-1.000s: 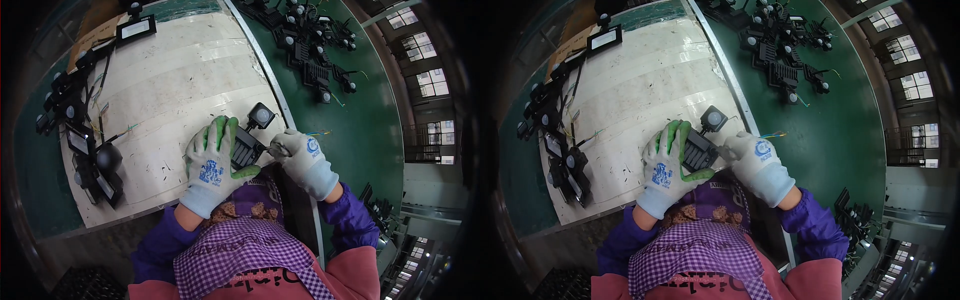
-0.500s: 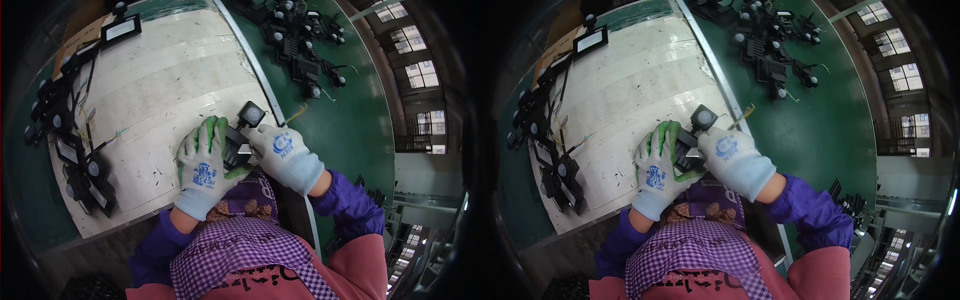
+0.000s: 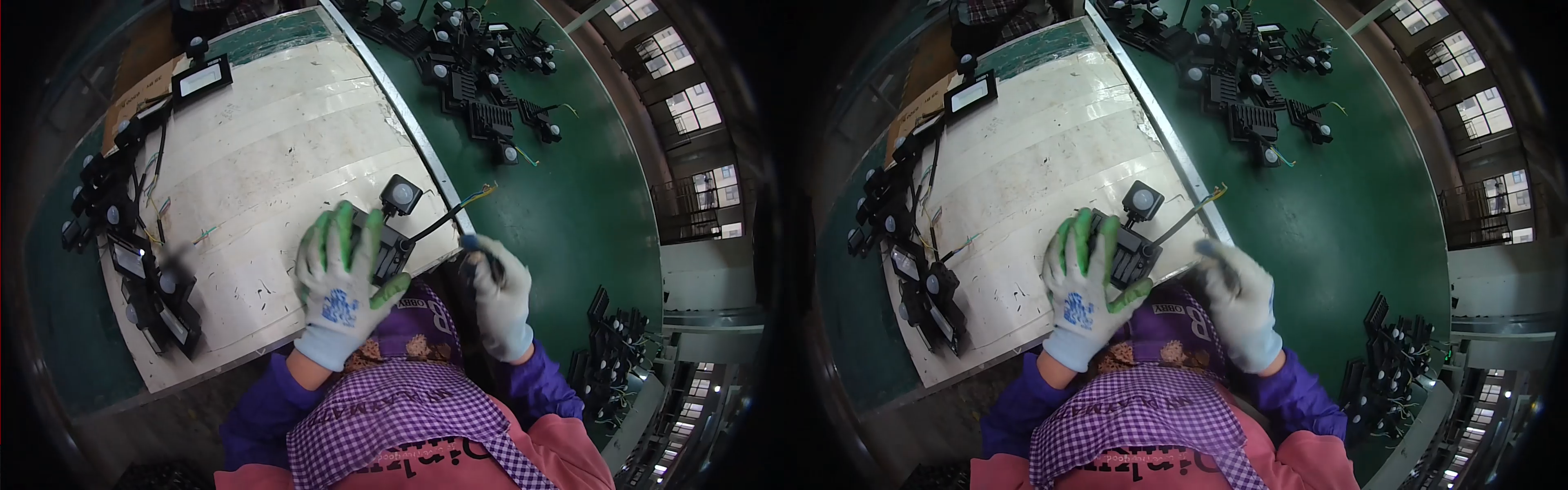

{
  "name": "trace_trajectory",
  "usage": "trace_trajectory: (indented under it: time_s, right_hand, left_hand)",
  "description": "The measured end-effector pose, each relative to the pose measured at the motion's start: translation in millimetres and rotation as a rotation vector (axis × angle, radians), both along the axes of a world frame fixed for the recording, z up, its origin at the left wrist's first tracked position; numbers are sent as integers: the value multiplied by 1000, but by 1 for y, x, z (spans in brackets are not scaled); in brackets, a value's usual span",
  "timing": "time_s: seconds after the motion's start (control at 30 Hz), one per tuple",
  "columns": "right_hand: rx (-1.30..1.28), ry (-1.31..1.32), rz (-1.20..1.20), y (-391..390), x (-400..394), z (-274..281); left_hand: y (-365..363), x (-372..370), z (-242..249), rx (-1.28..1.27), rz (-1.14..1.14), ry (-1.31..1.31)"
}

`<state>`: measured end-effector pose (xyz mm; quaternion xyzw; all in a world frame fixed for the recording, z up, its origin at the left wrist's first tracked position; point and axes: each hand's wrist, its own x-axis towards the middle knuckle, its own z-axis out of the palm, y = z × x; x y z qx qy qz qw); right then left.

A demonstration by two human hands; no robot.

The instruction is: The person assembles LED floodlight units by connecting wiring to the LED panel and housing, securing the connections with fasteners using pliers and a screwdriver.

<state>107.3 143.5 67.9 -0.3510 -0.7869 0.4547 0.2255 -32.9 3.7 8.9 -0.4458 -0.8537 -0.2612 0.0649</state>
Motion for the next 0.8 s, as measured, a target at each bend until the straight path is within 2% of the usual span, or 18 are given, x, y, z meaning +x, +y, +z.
trace_trajectory:
  time_s: [0.03, 0.13, 0.17, 0.27, 0.3, 0.4, 0.43, 0.47, 0.53, 0.63, 0.67, 0.73, 0.77, 0.8]
  right_hand:
    - [-229, 39, -84, 5, -4, -5]
    - [-480, 236, -8, 9, -17, -16]
    - [-581, 218, 53, 10, -23, -13]
    - [-547, 81, 47, 5, -44, -12]
    - [-325, 87, 105, 2, -48, -25]
    - [-73, -30, 231, 4, -45, -26]
    - [-11, 57, 231, 2, -46, -34]
    - [65, 29, 287, 3, -46, -36]
    - [25, 14, 347, 3, -50, -22]
    - [-104, -38, 270, 8, -53, -2]
    - [-16, -4, 289, 11, -53, 4]
    - [156, 62, 316, 15, -53, 12]
    - [73, 132, 282, 15, -56, 13]
    - [-169, 127, 274, 18, -57, 15]
  left_hand:
    - [1, 4, -2, 14, -42, 41]
    - [6, 19, -4, -36, -88, 72]
    - [8, 20, -6, -52, -81, 83]
    - [10, 20, -13, -27, -81, 59]
    - [10, 19, -13, -40, -83, 52]
    - [8, 16, -4, -49, -99, -6]
    - [9, 13, 1, -45, -101, -24]
    - [11, 11, 4, 24, -95, -69]
    - [18, 8, 10, 162, -84, -151]
    - [25, 2, 5, 195, -118, -298]
    - [27, 1, 3, 199, -134, -366]
    - [29, 0, 5, 242, -140, -315]
    - [29, 0, 2, 241, -144, -310]
    - [29, 0, 0, 241, -147, -304]
